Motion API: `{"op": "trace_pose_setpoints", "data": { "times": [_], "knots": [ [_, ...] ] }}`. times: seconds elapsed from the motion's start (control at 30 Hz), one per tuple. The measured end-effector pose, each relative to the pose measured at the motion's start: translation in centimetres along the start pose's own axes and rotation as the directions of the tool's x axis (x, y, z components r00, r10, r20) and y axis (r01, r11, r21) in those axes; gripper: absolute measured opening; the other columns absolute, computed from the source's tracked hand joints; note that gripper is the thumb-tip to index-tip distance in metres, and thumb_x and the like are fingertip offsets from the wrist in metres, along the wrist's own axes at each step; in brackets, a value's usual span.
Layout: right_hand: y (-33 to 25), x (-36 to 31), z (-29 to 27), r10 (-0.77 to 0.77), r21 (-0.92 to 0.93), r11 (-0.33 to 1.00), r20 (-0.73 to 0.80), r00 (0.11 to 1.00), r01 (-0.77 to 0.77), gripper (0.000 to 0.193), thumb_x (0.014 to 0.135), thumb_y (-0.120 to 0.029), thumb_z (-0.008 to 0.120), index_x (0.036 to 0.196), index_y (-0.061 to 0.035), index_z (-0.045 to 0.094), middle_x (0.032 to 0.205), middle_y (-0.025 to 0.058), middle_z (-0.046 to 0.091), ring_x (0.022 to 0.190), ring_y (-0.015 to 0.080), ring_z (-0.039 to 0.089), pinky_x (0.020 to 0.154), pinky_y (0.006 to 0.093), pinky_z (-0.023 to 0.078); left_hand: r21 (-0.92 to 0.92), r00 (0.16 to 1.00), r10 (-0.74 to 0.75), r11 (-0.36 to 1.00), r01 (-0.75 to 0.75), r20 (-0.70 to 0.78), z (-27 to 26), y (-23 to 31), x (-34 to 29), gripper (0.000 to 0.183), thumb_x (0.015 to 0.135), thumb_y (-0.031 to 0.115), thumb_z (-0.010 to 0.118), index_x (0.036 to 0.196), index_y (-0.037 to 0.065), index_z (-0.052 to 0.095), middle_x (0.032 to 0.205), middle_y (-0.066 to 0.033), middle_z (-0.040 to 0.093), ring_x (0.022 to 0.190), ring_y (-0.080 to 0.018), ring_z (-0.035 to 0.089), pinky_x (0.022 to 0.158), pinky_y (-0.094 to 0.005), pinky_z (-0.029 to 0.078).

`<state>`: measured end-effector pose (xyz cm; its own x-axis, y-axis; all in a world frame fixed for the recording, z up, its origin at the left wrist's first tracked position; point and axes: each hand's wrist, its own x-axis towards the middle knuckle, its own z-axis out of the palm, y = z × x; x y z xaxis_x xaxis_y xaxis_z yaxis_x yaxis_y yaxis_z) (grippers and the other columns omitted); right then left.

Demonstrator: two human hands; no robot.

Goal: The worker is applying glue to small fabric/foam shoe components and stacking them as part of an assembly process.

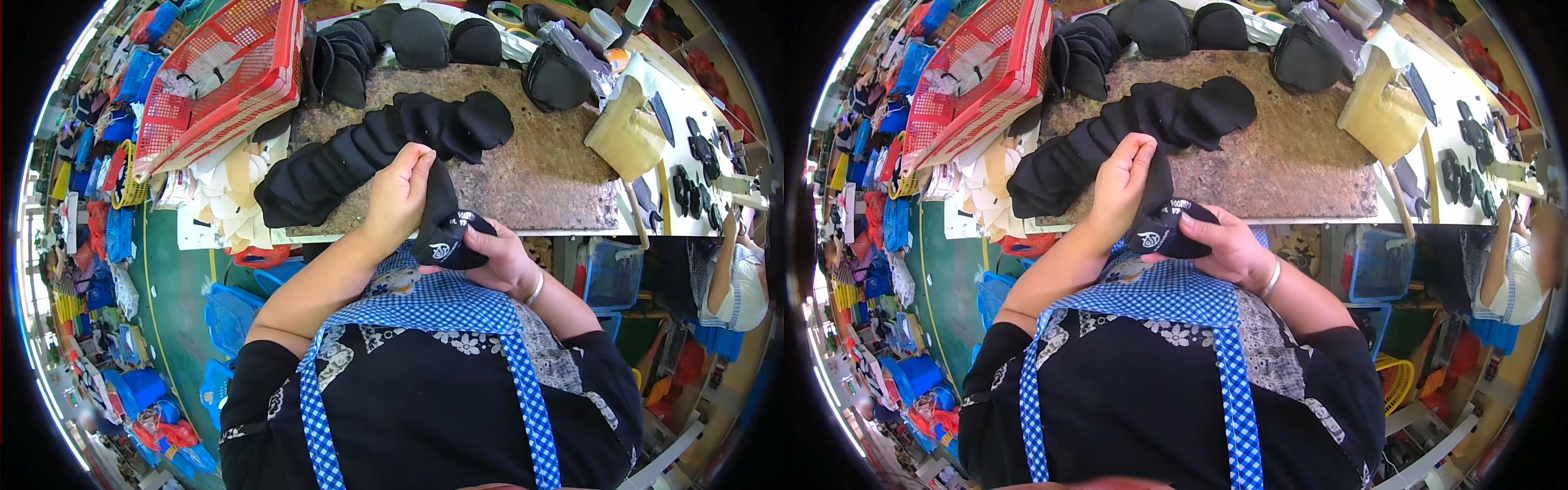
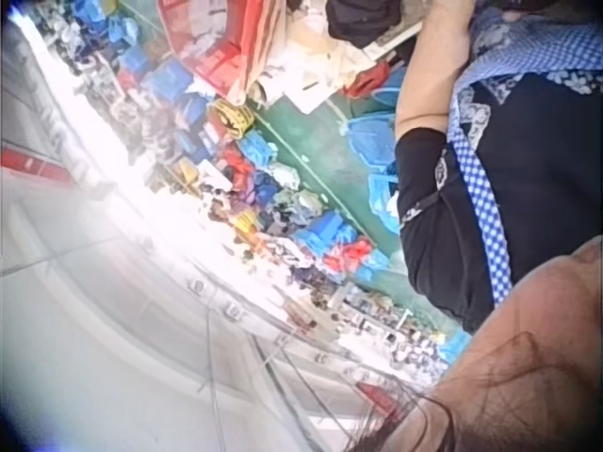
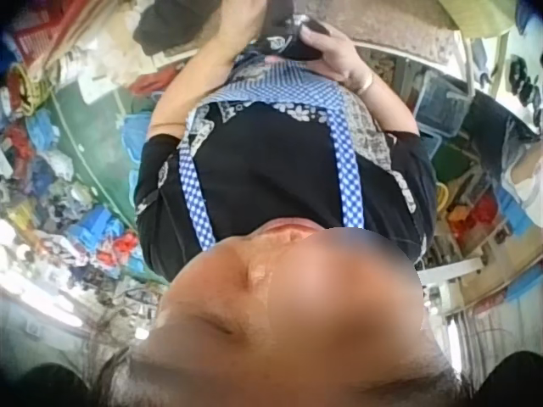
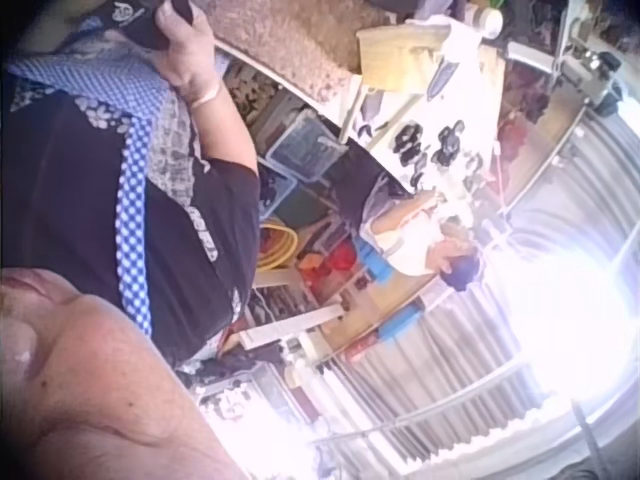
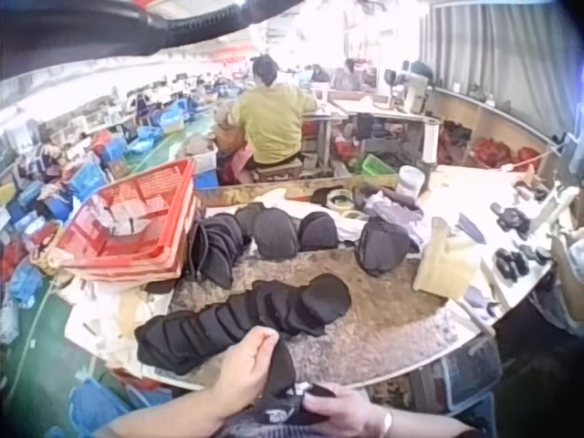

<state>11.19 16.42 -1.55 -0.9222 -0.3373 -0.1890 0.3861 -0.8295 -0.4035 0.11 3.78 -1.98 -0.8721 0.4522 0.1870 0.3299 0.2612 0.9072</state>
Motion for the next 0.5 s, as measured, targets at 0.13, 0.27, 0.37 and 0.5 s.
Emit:
{"op": "trace_pose_setpoints", "data": {
  "times": [0.13, 0.27, 0.37, 0.5],
  "knots": [
    [-0.1, 0.3, 0.2, 0.072, -0.041, 0.997, 0.04, 0.997, -0.07, 0.032, 0.085, -0.018, 0.056, 0.11, 0.0016, 0.05, 0.102, 0.0111, 0.058, 0.096, 0.023, 0.056, 0.085, 0.0441, 0.046, -0.094, 0.999, -0.03, 0.995, 0.028, -0.025, 0.3, 0.1, -0.2, 0.014, 0.093, 0.014, 0.044, 0.09, 0.003, 0.052, 0.07, 0.0002, 0.048, 0.066, -0.0053, 0.044, 0.06, -0.0202, 0.039],
    [0.4, 1.1, 0.6, 0.109, -0.112, 0.982, -0.324, 0.94, -0.153, 0.023, 0.082, -0.012, 0.062, 0.101, -0.002, 0.054, 0.094, 0.006, 0.059, 0.088, 0.0164, 0.057, 0.079, 0.0324, 0.046, -0.194, 0.995, -0.055, 0.98, 0.038, -0.081, 0.2, 0.4, -0.9, 0.012, 0.092, 0.014, 0.044, 0.091, 0.004, 0.051, 0.067, -0.0048, 0.052, 0.057, -0.0126, 0.048, 0.055, -0.0262, 0.041],
    [0.7, 1.0, -0.1, -0.011, -0.126, 0.991, -0.352, 0.936, -0.036, 0.024, 0.082, -0.009, 0.061, 0.103, -0.0007, 0.053, 0.094, 0.0055, 0.059, 0.088, 0.0154, 0.057, 0.08, 0.0313, 0.046, 0.042, 0.975, 0.148, 0.989, -0.143, -0.168, 0.0, 0.7, -1.0, 0.013, 0.092, 0.013, 0.043, 0.091, 0.003, 0.051, 0.067, -0.0045, 0.052, 0.056, -0.0115, 0.048, 0.054, -0.0246, 0.04],
    [1.7, 0.1, -0.4, -0.111, -0.226, 0.972, -0.19, 0.975, 0.066, 0.025, 0.081, -0.006, 0.06, 0.105, 0.0011, 0.053, 0.095, 0.0061, 0.059, 0.087, 0.0147, 0.056, 0.079, 0.0293, 0.046, 0.118, 0.975, 0.202, 0.974, -0.191, -0.089, 0.3, -0.7, -0.7, 0.013, 0.091, 0.013, 0.045, 0.088, 0.003, 0.052, 0.061, -0.0079, 0.05, 0.052, -0.0132, 0.048, 0.052, -0.0263, 0.04]
  ]
}}
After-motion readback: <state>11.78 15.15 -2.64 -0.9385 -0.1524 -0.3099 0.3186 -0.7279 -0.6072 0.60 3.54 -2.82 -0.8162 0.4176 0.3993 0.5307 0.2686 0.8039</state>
